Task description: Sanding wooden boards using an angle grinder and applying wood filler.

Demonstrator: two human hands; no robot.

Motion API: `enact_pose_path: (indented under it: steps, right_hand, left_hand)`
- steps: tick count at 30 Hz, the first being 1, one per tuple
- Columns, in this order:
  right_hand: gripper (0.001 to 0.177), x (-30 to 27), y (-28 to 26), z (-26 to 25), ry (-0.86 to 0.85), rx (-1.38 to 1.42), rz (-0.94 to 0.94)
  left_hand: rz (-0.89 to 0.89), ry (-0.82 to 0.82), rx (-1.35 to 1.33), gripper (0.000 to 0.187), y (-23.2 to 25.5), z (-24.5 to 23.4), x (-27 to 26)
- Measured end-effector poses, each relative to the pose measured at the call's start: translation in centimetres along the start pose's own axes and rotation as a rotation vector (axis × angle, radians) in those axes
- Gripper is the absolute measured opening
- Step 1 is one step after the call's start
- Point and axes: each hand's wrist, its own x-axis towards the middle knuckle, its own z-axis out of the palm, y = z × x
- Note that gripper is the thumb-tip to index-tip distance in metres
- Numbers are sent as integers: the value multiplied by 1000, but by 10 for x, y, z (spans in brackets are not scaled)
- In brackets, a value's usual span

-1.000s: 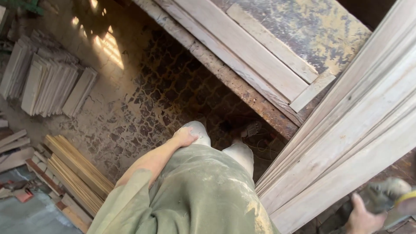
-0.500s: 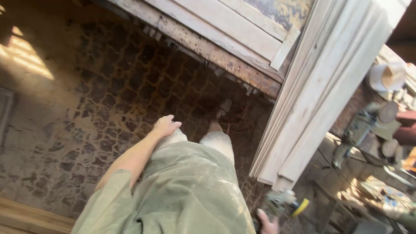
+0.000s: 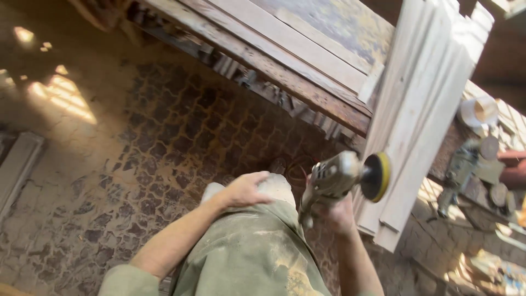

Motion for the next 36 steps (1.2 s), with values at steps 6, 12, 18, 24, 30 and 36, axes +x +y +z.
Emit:
enact_pose_path:
  steps: [6,12,18,24,30,36]
  right_hand:
    - [82,99,6,73,-442,765,-256]
    - [82,98,-17,143,-190,768,71]
    - [47,155,6,142,-37,709,321]
    - [48,252,39,126,-57,848,376]
    - [44,287,66,113,26,1054,466]
    - [30,309,88,112,343,1040,665]
  left_hand:
    - [369,289,-340,49,46,-6,-40]
    - [93,640,-118,35,8,-29,-46]
    - [-217,497,-321,42,-9,-50,9]
    - [-99,365,-242,48,43,-130,68]
    - [-377,141,-245,75,74,-162,120]
    - [-476,5,-134,59,51,-193,171]
